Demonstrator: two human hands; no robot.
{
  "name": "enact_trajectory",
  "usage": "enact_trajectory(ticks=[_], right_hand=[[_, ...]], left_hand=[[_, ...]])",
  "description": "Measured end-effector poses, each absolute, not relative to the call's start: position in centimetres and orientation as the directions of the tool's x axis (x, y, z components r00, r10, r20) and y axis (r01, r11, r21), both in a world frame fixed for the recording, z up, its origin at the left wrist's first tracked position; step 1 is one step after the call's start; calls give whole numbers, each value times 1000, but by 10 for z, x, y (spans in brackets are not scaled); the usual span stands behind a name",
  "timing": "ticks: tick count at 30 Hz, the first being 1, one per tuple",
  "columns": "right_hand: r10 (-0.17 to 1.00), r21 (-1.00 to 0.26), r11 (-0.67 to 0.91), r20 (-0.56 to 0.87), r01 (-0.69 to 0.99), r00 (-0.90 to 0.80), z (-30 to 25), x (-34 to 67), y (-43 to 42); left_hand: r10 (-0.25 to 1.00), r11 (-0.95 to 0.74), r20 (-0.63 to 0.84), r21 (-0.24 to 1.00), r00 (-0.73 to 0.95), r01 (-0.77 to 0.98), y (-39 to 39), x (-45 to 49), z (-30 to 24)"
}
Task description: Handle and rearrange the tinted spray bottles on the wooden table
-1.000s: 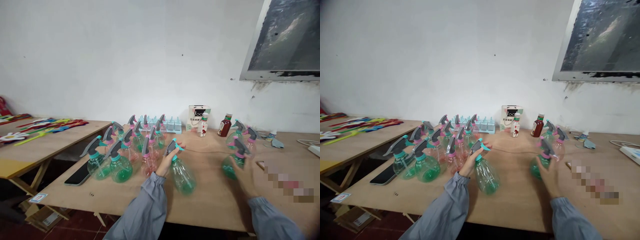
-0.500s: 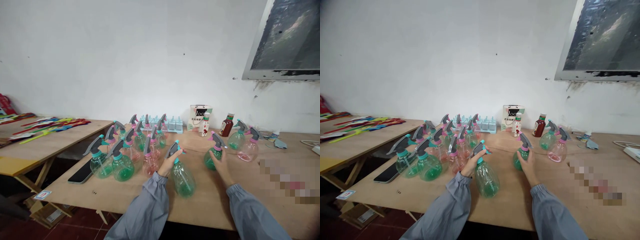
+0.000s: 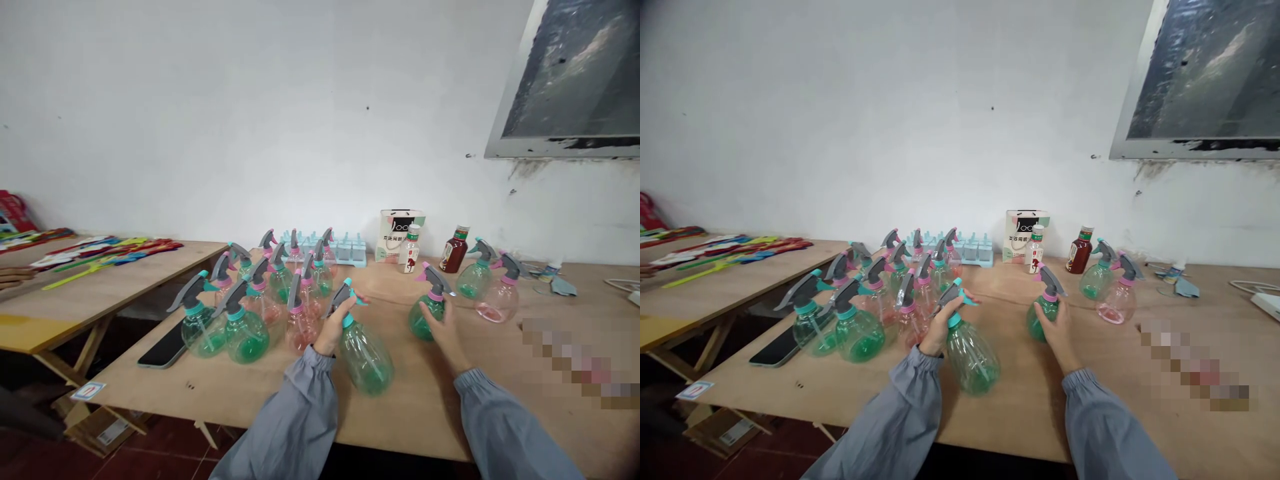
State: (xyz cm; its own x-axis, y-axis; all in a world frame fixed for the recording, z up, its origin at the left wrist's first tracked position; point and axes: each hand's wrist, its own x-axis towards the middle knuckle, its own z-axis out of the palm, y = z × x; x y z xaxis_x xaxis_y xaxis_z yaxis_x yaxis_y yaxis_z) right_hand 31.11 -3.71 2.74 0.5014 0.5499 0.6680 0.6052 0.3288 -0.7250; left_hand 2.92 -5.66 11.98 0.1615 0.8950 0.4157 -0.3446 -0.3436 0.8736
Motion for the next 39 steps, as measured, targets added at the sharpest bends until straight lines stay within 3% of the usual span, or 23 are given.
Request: enact_trajectory(ticks=[13, 18, 25, 31, 39], right_hand=[[545, -728, 308, 662, 612, 514, 31, 310, -39], [561, -730, 313, 659, 608, 502, 28, 312, -37], [545, -744, 298, 647, 598, 533, 27, 311, -37], [536, -739, 307, 655, 600, 533, 27, 311, -35], [518, -689, 333, 704, 644, 485, 31, 309, -39]], left_hand=[[861, -462, 497, 853, 109, -242, -56, 22, 120], [804, -585, 580, 811, 130, -4, -61, 26, 115], [626, -706, 780, 573, -12, 416, -63, 42, 103], [460, -649, 885, 281, 71, 707, -71, 42, 55], [716, -336, 697, 294, 40, 895, -25, 65, 59]])
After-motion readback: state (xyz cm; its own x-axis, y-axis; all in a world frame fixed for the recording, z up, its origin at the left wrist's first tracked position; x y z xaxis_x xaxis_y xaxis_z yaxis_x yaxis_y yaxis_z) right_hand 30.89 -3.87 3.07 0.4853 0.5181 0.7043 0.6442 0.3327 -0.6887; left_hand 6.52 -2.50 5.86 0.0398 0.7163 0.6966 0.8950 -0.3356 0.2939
